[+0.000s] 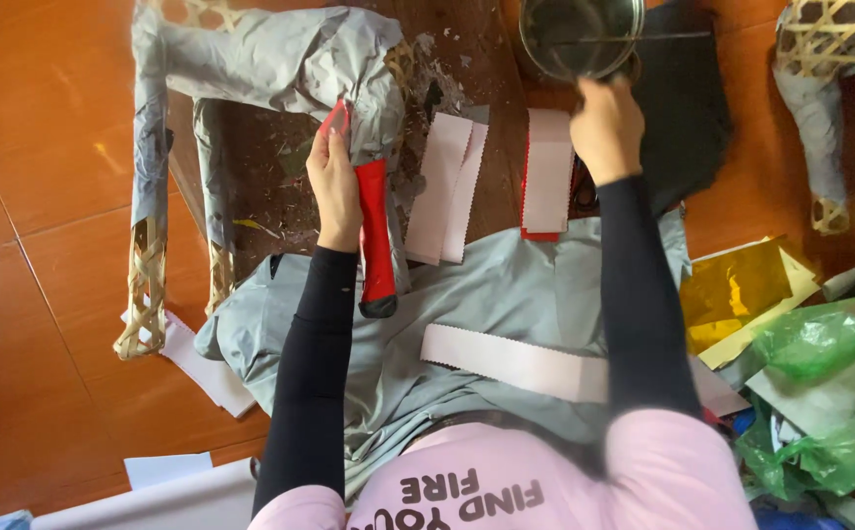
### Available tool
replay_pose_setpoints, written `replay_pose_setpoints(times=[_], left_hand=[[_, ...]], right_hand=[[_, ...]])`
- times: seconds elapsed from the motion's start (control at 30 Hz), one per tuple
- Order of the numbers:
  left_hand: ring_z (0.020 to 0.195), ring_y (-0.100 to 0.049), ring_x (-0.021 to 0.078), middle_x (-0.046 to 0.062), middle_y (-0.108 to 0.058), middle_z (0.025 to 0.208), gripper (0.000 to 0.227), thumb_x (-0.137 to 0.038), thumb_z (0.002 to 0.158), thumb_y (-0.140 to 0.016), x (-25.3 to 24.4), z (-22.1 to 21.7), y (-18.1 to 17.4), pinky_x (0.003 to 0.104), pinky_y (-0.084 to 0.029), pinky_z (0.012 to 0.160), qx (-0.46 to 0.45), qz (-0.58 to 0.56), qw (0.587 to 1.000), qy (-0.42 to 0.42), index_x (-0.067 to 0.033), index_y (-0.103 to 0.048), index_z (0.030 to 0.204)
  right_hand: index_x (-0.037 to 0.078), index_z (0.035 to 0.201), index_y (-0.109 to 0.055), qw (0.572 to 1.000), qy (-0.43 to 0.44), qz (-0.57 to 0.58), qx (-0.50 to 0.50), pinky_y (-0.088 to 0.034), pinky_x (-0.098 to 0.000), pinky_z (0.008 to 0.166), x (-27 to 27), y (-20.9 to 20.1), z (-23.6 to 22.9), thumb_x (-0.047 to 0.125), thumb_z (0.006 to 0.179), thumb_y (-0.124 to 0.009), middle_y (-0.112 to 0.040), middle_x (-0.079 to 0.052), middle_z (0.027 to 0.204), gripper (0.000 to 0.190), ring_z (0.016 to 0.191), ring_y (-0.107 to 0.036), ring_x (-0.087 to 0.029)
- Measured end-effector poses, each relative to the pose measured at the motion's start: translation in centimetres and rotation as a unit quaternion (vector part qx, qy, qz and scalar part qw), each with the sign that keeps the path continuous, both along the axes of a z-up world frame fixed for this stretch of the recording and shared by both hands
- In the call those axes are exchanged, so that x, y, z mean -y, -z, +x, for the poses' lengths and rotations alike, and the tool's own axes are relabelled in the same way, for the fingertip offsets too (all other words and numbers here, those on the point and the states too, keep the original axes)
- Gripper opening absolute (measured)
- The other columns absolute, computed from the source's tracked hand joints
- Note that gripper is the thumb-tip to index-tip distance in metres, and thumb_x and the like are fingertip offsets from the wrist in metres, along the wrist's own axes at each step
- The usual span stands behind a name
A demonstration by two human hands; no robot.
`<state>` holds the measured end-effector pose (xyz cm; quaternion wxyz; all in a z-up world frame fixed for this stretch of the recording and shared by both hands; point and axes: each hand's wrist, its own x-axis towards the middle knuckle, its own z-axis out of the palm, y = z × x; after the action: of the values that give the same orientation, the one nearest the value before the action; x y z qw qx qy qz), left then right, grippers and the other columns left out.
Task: Wrapping red tape around the legs of a paper-mache giraffe figure.
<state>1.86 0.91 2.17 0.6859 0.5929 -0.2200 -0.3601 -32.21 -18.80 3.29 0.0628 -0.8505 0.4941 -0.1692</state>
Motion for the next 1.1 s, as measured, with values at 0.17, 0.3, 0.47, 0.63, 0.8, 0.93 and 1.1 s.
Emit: replay_pose_setpoints(times=[0.17,0.3,0.47,0.63,0.8,0.93,1.1], left_hand=[[0.119,-0.065,0.0202,0.013,-0.068,0.134,0.039,-0.016,0.112,-0.042,-0.3,0.3,-1.4,0.032,-0.052,0.103,-0.104,-0.034,0.994,0.016,0.006,-0.058,0.14],[0.116,-0.066,0.0253,0.015,-0.066,0.132,0.038,-0.015,0.11,-0.042,-0.2,1.4,1.1,0.038,-0.055,0.098,-0.262,-0.091,0.961,0.009,0.0029,-0.053,0.142],[0.125,-0.064,0.0268,0.017,-0.062,0.139,0.037,-0.014,0.112,-0.042,0.4,2.5,6.1,0.041,-0.053,0.11,-0.331,-0.17,0.928,0.007,0.0045,-0.053,0.142],[0.127,-0.061,0.0285,0.019,-0.06,0.14,0.038,-0.011,0.113,-0.04,-0.1,2.5,5.7,0.04,-0.049,0.112,-0.391,-0.18,0.903,0.0,0.0064,-0.051,0.146],[0.128,-0.06,0.0271,0.014,-0.059,0.143,0.071,0.023,0.084,-0.04,-1.3,1.9,2.2,0.038,-0.048,0.109,-0.379,-0.145,0.912,0.054,-0.0009,-0.046,0.151],[0.124,-0.058,0.0265,0.014,-0.057,0.145,0.079,0.026,0.081,-0.04,-1.4,1.5,2.0,0.037,-0.046,0.1,-0.336,-0.152,0.927,0.062,-0.0034,-0.044,0.154],[0.137,-0.055,0.0224,0.011,-0.055,0.149,0.082,0.028,0.076,-0.039,-1.2,1.2,1.3,0.034,-0.047,0.114,-0.365,-0.177,0.913,0.04,-0.0024,-0.044,0.152]], right_hand=[[0.006,0.13,-0.07,0.898,0.083,0.329,0.281,-0.047,-0.029,0.062,-4.9,1.4,-2.8,0.006,0.105,-0.051,-0.07,-0.004,0.096,0.031,0.075,-0.063,-0.013],[0.007,0.131,-0.07,0.795,0.056,0.469,0.38,-0.043,-0.0206,0.059,-9.8,-3.0,0.4,0.01,0.109,-0.049,-0.067,0.002,0.09,0.031,0.07,-0.056,-0.003],[0.011,0.134,-0.068,0.909,-0.089,0.319,0.253,-0.047,-0.031,0.06,-14.5,-10.1,8.7,0.008,0.103,-0.058,-0.066,-0.006,0.082,0.032,0.066,-0.058,-0.015],[0.014,0.132,-0.071,0.971,-0.183,0.111,0.112,-0.051,-0.0445,0.064,-17.7,-11.9,12.5,0.003,0.097,-0.065,-0.061,-0.016,0.081,0.037,0.069,-0.063,-0.033],[0.012,0.132,-0.069,0.97,-0.194,0.14,0.032,-0.051,-0.0502,0.063,-19.1,-13.5,12.8,0.001,0.09,-0.063,-0.064,-0.017,0.08,0.043,0.07,-0.065,-0.039],[0.012,0.133,-0.069,0.968,-0.208,0.14,0.018,-0.052,-0.0502,0.065,-17.6,-13.0,12.5,0.0,0.091,-0.062,-0.066,-0.016,0.083,0.044,0.073,-0.065,-0.039],[0.013,0.134,-0.068,0.974,-0.194,0.075,-0.088,-0.052,-0.0481,0.06,-17.4,-16.3,12.7,0.003,0.088,-0.062,-0.065,-0.014,0.083,0.047,0.068,-0.066,-0.036]])
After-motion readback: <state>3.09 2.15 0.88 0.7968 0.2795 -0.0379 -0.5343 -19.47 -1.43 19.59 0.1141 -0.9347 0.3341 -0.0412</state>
